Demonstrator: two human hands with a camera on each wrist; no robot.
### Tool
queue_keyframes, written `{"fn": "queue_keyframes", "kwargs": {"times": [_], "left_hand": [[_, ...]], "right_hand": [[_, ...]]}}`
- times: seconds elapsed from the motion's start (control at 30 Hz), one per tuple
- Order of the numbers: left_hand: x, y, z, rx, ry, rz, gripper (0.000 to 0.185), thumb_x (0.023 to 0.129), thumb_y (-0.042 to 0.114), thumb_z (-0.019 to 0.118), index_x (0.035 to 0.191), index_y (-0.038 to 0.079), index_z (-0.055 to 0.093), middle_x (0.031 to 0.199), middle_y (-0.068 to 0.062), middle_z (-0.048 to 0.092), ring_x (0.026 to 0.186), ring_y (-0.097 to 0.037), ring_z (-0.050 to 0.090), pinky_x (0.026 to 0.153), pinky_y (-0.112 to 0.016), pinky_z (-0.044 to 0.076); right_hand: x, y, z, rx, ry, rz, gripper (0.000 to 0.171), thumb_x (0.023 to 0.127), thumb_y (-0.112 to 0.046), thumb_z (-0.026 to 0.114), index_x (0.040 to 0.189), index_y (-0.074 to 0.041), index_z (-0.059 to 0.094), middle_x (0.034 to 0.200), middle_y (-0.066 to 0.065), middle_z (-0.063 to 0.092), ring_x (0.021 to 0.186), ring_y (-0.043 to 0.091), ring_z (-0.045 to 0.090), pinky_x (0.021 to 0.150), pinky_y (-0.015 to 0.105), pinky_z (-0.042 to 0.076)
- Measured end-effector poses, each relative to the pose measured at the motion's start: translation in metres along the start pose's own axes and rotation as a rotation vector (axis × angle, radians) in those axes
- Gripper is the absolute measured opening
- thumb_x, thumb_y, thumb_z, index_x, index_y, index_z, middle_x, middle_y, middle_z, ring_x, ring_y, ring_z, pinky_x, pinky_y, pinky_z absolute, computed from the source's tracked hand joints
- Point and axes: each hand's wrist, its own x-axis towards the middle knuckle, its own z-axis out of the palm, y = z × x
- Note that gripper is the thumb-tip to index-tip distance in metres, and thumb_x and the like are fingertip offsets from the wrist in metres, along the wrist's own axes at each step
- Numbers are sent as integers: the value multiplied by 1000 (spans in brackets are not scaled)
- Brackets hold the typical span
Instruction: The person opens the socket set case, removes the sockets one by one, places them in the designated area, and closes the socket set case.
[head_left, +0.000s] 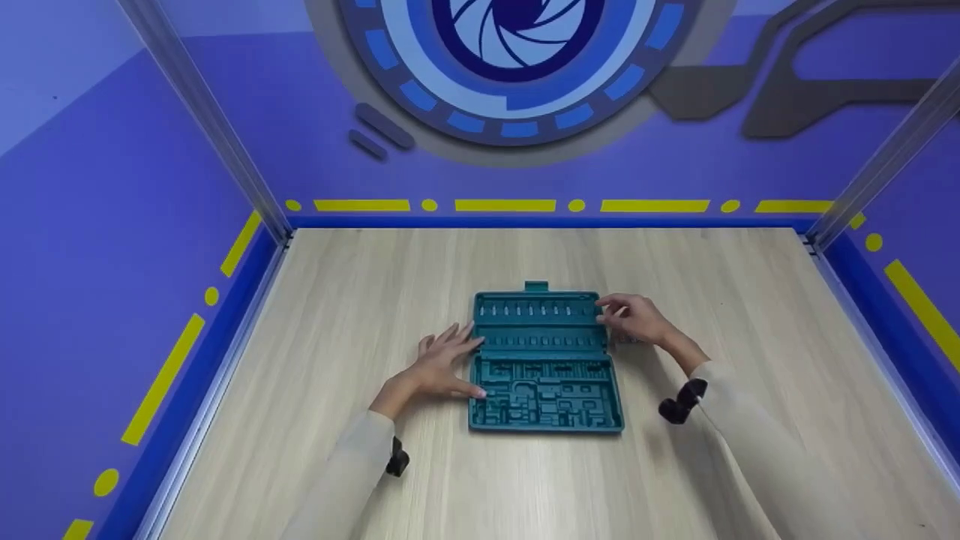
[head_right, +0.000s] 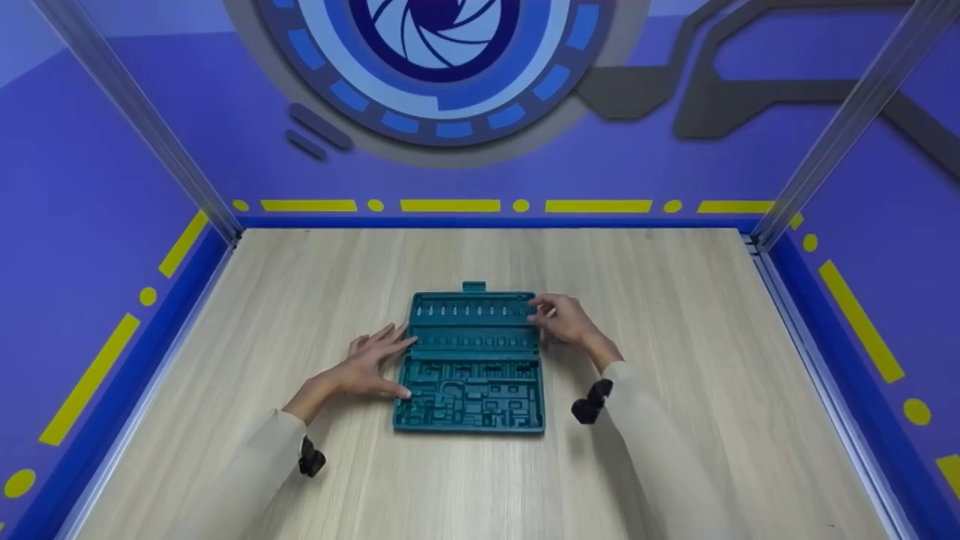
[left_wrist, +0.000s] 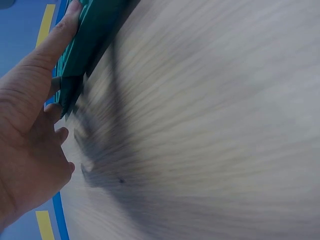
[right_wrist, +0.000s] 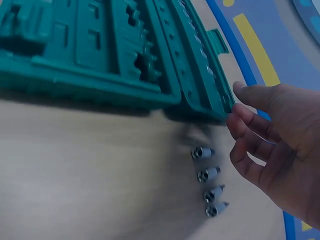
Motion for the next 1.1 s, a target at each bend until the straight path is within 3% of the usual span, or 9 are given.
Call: {"fn": "queue_keyframes", "kwargs": {"times": [0.27, 0.53, 0.7, 0.87, 0.97, 1.1], "left_hand": [[2, 1, 3, -8, -3, -9, 106, 77, 58, 84, 161, 19, 33, 174, -8, 11, 161, -38, 4, 121, -70, 2], [3, 0, 4, -1, -5, -25, 105, 77, 57, 84, 161, 22, 33, 174, -6, 10, 161, -36, 3, 122, -69, 1], [1, -1, 2, 1, -8, -31, 105, 77, 58, 84, 161, 21, 33, 174, -6, 10, 161, -36, 4, 122, -69, 1], [2, -1, 2, -3, -8, -7, 105, 77, 56, 84, 161, 19, 34, 174, -9, 11, 160, -39, 5, 121, -71, 3], [1, -2, 2, -2, -7, 7, 104, 78, 55, 85, 161, 18, 34, 173, -10, 12, 160, -41, 6, 119, -73, 4], [1, -2, -1, -2, -5, 11, 104, 78, 54, 85, 161, 17, 34, 173, -11, 12, 160, -41, 6, 119, -73, 4]], "right_hand": [[17, -8, 18, 16, -13, 32, 38, 102, -14, 62, 134, 6, 61, 98, 18, 68, 79, 22, 64, 64, 27, 49], [31, -13, 29, -63, 34, 85, 34, 101, -11, 62, 130, 7, 64, 92, 15, 68, 74, 17, 60, 67, 28, 48], [36, -21, 33, -143, 23, 113, 36, 102, -15, 62, 130, 7, 64, 104, 20, 70, 86, 23, 62, 78, 38, 52], [41, -27, 34, -264, -68, 150, 45, 104, -22, 59, 139, 7, 58, 127, 27, 66, 109, 35, 65, 99, 54, 51], [44, -33, 34, -292, -119, 176, 48, 105, -24, 56, 144, 5, 53, 138, 28, 60, 123, 40, 60, 107, 56, 46], [46, -36, 35, -280, -120, 184, 47, 106, -23, 56, 145, 3, 52, 143, 28, 56, 133, 42, 55, 111, 57, 43]]}}
